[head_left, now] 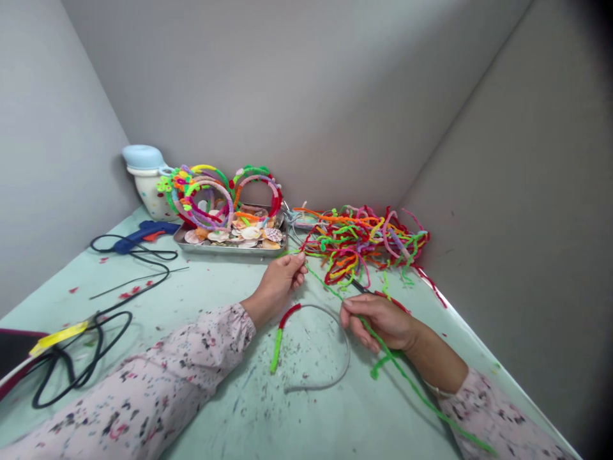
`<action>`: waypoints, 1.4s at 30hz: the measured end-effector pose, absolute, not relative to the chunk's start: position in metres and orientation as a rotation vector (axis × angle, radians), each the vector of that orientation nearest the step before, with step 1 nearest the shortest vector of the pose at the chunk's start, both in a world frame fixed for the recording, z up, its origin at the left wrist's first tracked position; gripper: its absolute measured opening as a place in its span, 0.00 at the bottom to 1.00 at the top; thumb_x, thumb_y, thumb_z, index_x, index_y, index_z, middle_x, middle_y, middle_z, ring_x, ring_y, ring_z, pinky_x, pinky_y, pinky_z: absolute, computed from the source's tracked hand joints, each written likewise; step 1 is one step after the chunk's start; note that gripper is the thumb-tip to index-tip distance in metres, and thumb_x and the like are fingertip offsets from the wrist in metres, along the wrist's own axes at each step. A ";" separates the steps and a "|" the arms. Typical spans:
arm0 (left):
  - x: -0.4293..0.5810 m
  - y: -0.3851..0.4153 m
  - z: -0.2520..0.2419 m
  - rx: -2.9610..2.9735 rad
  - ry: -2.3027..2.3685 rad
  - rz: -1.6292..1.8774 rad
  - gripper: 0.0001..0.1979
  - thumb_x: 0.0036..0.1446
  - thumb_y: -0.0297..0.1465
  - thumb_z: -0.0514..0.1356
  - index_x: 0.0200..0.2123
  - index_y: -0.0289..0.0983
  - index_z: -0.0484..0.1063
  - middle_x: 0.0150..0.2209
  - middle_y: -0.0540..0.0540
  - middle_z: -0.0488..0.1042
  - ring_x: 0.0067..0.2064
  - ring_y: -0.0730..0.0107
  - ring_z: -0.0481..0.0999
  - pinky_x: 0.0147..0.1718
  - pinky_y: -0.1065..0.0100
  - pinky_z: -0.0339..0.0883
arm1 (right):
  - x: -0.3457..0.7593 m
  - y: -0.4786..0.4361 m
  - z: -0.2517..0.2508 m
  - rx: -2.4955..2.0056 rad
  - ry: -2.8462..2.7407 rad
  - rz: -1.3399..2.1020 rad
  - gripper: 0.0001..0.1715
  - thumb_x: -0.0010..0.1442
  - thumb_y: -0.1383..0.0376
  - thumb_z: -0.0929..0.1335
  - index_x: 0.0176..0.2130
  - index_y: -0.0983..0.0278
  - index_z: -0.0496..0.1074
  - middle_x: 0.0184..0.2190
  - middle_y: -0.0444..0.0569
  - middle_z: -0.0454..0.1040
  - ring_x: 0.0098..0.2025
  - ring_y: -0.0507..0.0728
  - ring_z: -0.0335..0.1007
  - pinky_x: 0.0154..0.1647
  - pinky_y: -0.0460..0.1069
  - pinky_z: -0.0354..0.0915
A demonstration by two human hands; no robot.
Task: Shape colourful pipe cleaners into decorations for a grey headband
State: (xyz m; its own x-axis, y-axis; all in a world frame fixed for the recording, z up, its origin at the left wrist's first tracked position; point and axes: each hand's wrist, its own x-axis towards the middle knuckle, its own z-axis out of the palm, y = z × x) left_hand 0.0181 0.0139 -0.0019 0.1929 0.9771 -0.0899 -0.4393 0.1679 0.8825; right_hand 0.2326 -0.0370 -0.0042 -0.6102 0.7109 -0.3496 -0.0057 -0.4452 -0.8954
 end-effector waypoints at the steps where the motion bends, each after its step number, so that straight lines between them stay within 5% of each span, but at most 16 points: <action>1: 0.018 0.014 -0.002 0.852 0.812 1.183 0.15 0.47 0.39 0.66 0.26 0.33 0.68 0.23 0.51 0.68 0.20 0.83 0.63 0.18 0.79 0.56 | 0.233 -0.037 -0.004 -1.024 -1.295 2.098 0.20 0.59 0.55 0.65 0.29 0.71 0.72 0.10 0.44 0.70 0.07 0.49 0.59 0.07 0.41 0.56; 28: 0.020 0.013 0.003 0.890 0.887 1.177 0.18 0.48 0.41 0.64 0.22 0.35 0.60 0.18 0.56 0.57 0.17 0.84 0.50 0.15 0.76 0.40 | 0.233 -0.036 -0.003 -1.009 -1.358 2.136 0.21 0.60 0.56 0.65 0.29 0.71 0.73 0.11 0.44 0.70 0.08 0.48 0.59 0.08 0.41 0.57; 35: 0.020 0.013 0.001 0.915 0.900 1.178 0.19 0.49 0.41 0.63 0.21 0.35 0.59 0.18 0.56 0.56 0.17 0.84 0.49 0.15 0.77 0.40 | 0.233 -0.036 -0.003 -1.017 -1.357 2.130 0.20 0.60 0.56 0.65 0.29 0.71 0.72 0.11 0.44 0.70 0.08 0.48 0.59 0.08 0.41 0.56; 42: 0.019 0.012 0.001 0.916 0.855 1.154 0.18 0.53 0.44 0.60 0.27 0.33 0.66 0.23 0.51 0.66 0.19 0.83 0.61 0.17 0.78 0.51 | 0.234 -0.035 -0.006 -1.020 -1.287 2.113 0.20 0.60 0.55 0.65 0.30 0.71 0.72 0.11 0.45 0.70 0.09 0.49 0.61 0.08 0.41 0.57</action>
State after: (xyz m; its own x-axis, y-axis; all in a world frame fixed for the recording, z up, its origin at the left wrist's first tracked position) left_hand 0.0193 0.0121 0.0011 0.1952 0.9771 -0.0849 -0.3655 0.1529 0.9182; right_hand 0.2336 -0.0353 -0.0058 -0.6183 0.7017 -0.3540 -0.0074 -0.4555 -0.8902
